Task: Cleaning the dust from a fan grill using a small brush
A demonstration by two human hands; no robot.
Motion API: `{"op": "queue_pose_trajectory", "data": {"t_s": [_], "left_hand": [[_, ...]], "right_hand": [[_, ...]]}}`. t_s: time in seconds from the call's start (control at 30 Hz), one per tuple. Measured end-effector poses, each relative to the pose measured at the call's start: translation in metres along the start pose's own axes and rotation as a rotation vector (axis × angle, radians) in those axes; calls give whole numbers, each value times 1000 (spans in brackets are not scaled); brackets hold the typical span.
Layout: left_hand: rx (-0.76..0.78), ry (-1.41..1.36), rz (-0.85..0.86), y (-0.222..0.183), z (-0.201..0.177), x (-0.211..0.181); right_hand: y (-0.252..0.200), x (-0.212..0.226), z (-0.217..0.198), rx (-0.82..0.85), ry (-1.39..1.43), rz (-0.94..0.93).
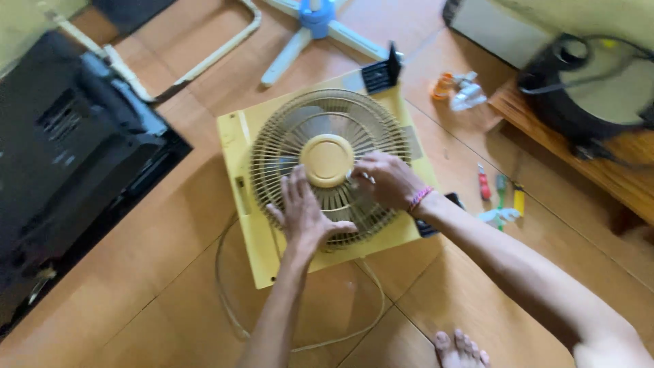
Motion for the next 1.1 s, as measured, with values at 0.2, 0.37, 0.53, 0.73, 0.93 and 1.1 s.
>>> {"op": "queue_pose_trajectory", "data": {"t_s": [0.2, 0.37, 0.53, 0.73, 0.93, 1.1], "left_hand": [[17, -9, 32, -8, -15, -21], [26, 72, 20, -2, -7, -15], [8, 285, 10, 8, 8, 0], [-4, 373, 7, 10, 14, 10], [-47, 356, 82, 10, 16, 7], [-24, 345, 14, 7, 15, 2]], "right_hand": [[-40, -106, -95, -314, -48, 440], [-167, -227, -109, -492, 87, 911], [-248, -246, -117, -581, 126, 1010], [-296, -273, -93, -562, 154, 1172], [-304, -268, -98, -636, 128, 1155], [-306, -253, -112, -703, 65, 1120]]}}
Point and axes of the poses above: each hand's wrist, its own y-axis towards the middle knuckle, its own z-axis out of the palm, x = y × z, the point moved 9 cm from there along y, towards the middle knuckle, and after that the axes turned 5 degrees about z, right-handed, at the moved point
